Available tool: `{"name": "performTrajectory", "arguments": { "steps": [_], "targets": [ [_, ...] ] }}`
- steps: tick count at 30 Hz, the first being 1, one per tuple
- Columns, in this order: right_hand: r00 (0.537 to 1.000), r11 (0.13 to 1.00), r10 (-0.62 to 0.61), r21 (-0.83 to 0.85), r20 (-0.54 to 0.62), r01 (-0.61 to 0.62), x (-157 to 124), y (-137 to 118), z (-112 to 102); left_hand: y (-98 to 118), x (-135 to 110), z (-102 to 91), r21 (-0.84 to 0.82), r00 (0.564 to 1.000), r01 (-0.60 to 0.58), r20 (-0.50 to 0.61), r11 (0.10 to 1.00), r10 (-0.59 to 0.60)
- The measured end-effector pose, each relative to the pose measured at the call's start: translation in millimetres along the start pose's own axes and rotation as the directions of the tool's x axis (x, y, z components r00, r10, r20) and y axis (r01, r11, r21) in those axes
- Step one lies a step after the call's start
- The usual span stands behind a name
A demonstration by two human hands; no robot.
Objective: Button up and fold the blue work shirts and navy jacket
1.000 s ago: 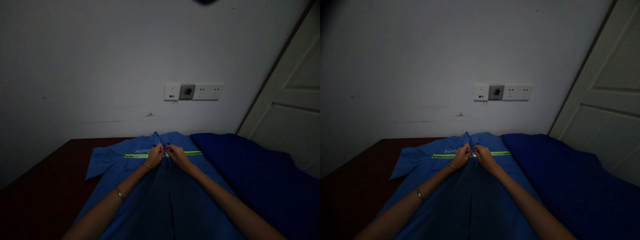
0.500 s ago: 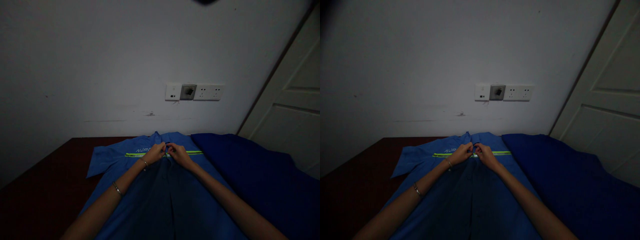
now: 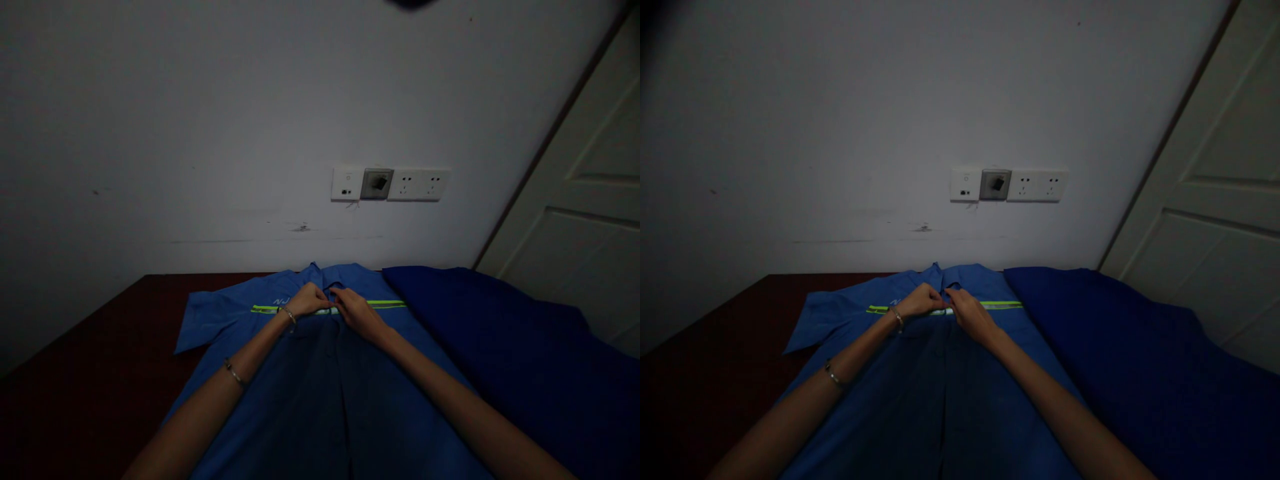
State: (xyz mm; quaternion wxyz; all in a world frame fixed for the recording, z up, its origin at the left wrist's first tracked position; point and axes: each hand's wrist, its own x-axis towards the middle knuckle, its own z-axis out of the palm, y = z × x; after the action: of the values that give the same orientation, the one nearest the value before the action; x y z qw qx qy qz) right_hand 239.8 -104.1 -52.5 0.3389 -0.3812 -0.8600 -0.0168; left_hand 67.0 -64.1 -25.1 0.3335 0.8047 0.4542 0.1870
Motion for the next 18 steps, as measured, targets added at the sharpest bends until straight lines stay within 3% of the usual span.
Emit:
{"name": "performTrajectory", "arguments": {
  "steps": [18],
  "targets": [
    [0.995, 0.99, -0.102, -0.098, 0.003, 0.102, -2.1, 1.4, 0.1, 0.0, -0.6, 5.6, -0.149, 0.994, 0.082, -0.063, 0.985, -0.093]
  ]
}}
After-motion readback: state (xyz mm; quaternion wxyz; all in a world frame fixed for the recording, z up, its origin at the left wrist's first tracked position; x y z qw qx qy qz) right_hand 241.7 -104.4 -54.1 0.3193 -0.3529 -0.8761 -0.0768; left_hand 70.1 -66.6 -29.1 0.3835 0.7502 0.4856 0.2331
